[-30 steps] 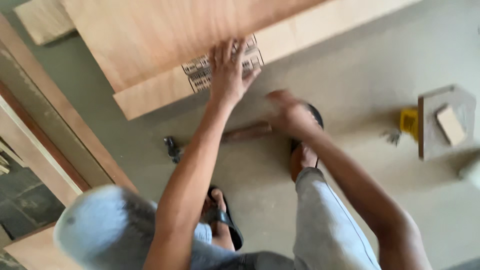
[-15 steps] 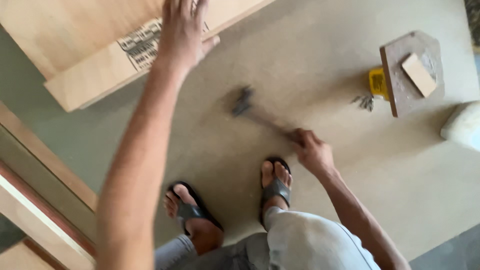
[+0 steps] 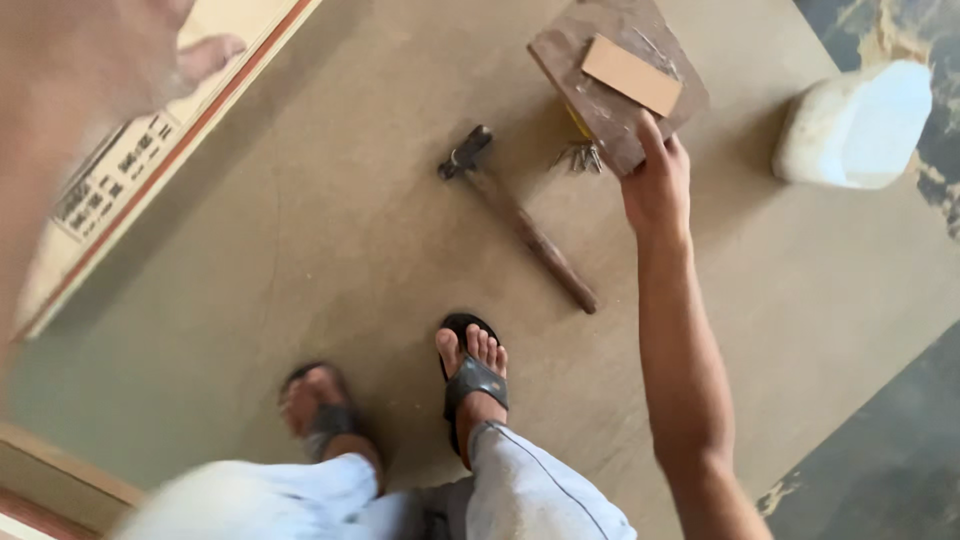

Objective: The person aligns a thin wooden strip along the edge of a plywood sheet and hammers nails to secure it. They flip the plywood, reposition the strip, and continue hammering nails at intervals. The person then retrieves more nails from a bag and fastens another strip to a separate plywood piece.

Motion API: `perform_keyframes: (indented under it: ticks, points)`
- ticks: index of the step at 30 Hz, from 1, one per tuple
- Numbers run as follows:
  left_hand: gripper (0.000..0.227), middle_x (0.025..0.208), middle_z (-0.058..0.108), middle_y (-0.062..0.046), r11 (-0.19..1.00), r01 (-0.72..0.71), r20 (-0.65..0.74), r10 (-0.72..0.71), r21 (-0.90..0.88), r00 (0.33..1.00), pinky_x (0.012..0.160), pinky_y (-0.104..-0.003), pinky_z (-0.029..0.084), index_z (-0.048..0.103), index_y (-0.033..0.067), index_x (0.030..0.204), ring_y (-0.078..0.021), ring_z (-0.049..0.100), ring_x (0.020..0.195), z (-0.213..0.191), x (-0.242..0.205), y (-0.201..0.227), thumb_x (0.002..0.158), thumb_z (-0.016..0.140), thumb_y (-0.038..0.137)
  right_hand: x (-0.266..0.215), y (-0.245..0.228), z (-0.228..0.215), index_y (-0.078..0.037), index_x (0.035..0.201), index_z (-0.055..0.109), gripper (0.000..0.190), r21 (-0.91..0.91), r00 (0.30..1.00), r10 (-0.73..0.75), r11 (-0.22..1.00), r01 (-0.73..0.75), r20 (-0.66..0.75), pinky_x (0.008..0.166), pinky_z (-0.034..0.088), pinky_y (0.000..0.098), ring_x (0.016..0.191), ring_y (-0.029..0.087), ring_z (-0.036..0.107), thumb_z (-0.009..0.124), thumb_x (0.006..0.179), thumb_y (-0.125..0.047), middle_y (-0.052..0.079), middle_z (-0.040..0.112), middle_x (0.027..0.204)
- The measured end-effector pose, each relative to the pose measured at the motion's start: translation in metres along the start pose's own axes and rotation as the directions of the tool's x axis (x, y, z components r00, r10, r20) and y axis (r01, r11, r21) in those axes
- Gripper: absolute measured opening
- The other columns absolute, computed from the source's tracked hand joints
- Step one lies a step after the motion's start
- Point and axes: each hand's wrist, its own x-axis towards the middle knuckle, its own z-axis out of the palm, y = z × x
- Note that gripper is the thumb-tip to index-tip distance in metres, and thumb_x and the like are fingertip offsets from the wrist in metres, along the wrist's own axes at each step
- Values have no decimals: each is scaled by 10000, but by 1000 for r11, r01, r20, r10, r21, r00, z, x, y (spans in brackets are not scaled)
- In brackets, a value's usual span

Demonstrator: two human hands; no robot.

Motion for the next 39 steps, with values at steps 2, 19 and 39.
perform_keyframes:
  ticks: [2,19,39]
  points:
    - [679,1486,517,-248,989,-149,-231,143,-7,962,1153,-546,347,508,36,1543,-399,460,1366,25,9,4,1082,538,534,38,-5,5,66,1365,561,480,135,996,17,991,-28,83,1016,575,388,1172,238,677,755,951,-81,135,667,1287]
    - [948,1611,316,-265,952,25,-430,-162,-306,888,1244,-624,318,247,171,1721,-456,347,1477,201,1,21,995,832,346,-50,-128,56,-58,1445,484,644,-974,908,413,223,-24,73,840,612,413,985,250,719,657,946,-427,157,719,1126]
    - [587,1564,429,-141,837,-277,-606,-80,-473,792,1232,-589,349,466,126,1575,-336,425,1456,220,-38,139,1085,697,352,-14,61,-1,-15,1051,729,46,-839,817,-577,438,323,14,615,498,279,662,126,620,716,1012,-37,94,702,785]
